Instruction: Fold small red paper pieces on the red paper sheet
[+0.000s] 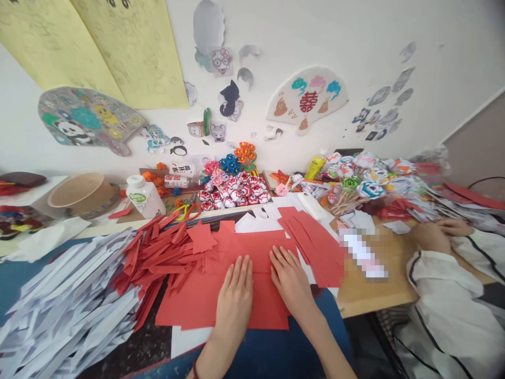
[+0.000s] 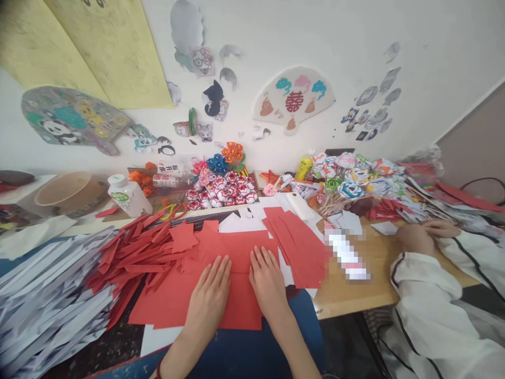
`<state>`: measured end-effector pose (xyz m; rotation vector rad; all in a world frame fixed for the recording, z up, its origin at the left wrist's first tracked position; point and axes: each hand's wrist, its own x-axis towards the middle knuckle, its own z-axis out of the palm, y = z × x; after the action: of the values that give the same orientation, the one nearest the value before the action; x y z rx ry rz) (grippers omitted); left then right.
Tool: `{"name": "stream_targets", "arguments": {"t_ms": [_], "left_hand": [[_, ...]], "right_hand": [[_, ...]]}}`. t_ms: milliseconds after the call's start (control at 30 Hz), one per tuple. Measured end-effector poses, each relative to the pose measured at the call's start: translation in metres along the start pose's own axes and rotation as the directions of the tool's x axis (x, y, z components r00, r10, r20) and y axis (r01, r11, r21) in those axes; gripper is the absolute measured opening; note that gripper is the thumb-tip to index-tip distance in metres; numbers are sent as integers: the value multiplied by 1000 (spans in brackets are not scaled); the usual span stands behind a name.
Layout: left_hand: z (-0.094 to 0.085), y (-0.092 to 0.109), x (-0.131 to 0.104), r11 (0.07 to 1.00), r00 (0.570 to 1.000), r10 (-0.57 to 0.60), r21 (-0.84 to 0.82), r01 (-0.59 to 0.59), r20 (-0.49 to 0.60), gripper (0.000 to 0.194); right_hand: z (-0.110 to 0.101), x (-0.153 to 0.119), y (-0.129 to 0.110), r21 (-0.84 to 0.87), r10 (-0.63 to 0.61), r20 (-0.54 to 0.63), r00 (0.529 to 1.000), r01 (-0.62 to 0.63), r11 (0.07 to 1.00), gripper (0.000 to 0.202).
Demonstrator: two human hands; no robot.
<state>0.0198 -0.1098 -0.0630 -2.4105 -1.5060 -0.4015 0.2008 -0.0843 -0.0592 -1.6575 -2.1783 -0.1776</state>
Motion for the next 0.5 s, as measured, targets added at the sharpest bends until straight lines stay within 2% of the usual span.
{"name": "stream_targets", "arguments": {"t_ms": [167, 267, 367, 500], "left_hand": [[9, 6, -2, 997, 998, -59, -45, 58, -17, 51], [12, 6, -6, 997, 998, -62, -48, 62, 3, 51], [13, 6, -7, 997, 998, -55, -58, 55, -4, 50], [12, 7, -5, 997, 998, -60, -57, 59, -6, 49]], "right_hand": [[-14, 12, -20, -38, 34, 7, 999, -34, 999, 29], [-17, 22, -29, 106, 127, 146, 981, -144, 984, 18], [-17, 35, -30, 214, 176, 314, 933, -250, 944, 31], [-17, 46, -25, 230, 179, 395, 901, -286, 930, 32]]}}
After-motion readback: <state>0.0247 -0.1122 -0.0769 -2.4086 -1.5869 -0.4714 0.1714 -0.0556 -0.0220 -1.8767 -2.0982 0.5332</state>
